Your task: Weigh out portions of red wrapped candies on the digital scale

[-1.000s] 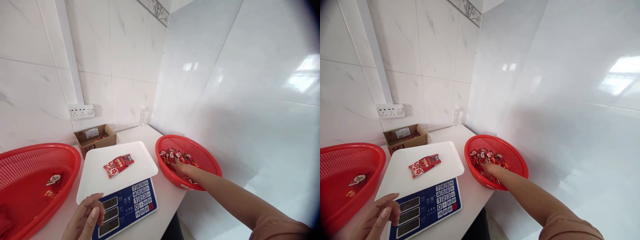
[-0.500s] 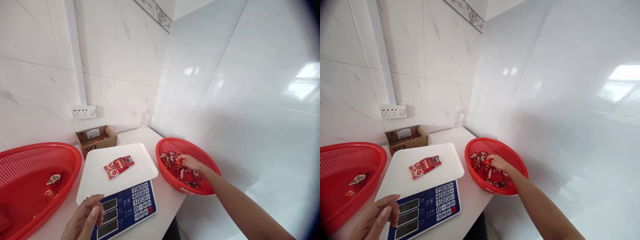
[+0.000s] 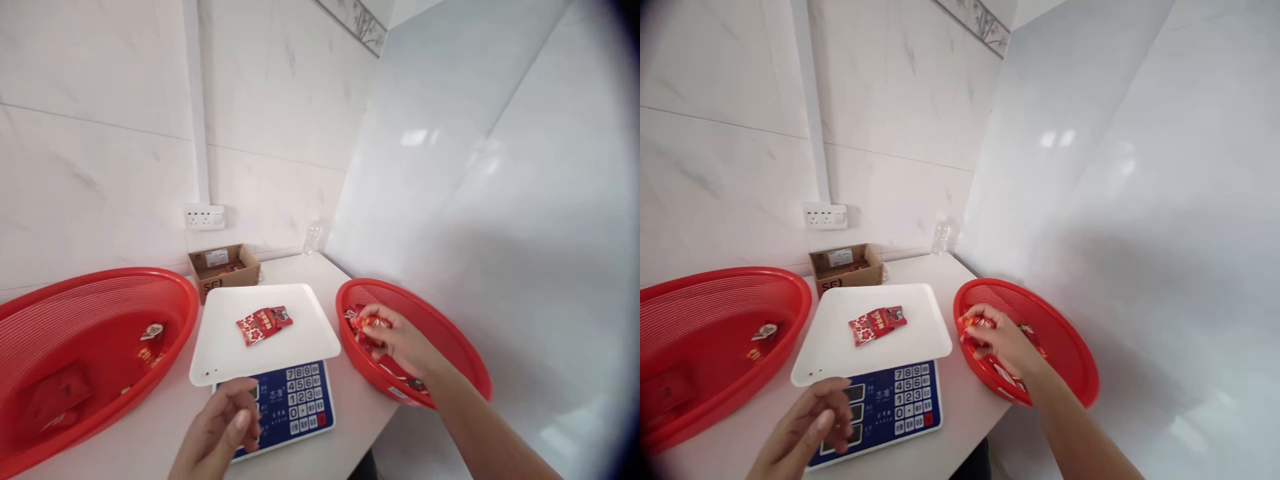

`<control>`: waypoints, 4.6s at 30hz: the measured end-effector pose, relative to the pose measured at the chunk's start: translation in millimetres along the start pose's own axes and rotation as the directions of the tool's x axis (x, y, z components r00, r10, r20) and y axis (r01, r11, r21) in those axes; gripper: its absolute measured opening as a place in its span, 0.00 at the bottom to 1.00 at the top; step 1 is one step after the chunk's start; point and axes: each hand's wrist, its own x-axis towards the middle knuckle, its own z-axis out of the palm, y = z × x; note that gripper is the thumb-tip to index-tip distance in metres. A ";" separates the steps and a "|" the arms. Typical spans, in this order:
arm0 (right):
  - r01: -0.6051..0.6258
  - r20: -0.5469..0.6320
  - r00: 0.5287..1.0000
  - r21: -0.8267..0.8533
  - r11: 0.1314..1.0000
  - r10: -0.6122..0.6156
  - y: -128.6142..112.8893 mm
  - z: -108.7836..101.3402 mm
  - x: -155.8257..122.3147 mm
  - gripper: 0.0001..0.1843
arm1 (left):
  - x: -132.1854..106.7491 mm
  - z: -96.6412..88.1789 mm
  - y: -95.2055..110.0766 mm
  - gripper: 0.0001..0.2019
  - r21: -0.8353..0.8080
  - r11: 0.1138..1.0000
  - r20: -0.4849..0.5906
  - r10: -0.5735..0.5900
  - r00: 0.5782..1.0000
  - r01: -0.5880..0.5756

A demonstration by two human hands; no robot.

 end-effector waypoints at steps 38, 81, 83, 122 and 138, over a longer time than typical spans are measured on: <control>0.221 0.169 0.962 -0.024 0.975 -0.214 13.8 167.3 -44.7 0.24 | 10.7 -2.8 -3.7 0.21 0.023 0.997 -0.158 -0.065 0.985 0.070; 0.274 0.081 0.949 -0.692 0.667 -0.306 18.6 120.9 25.7 0.27 | 2.2 -1.2 -14.5 0.16 0.246 0.961 -0.291 0.196 0.936 -0.125; 0.278 0.078 0.948 -0.677 0.682 -0.309 20.9 118.4 24.8 0.24 | 2.3 -0.4 -13.9 0.16 0.245 0.961 -0.295 0.198 0.935 -0.126; 0.407 0.576 0.810 -0.412 0.815 -0.113 10.1 111.9 -80.3 0.07 | -15.4 10.2 9.2 0.10 0.393 0.914 0.702 -0.231 0.674 -0.097; 0.303 0.429 0.903 -0.584 0.753 -0.031 36.6 106.0 -94.4 0.14 | -11.6 20.6 -16.6 0.14 0.352 0.928 0.635 -0.334 0.696 0.125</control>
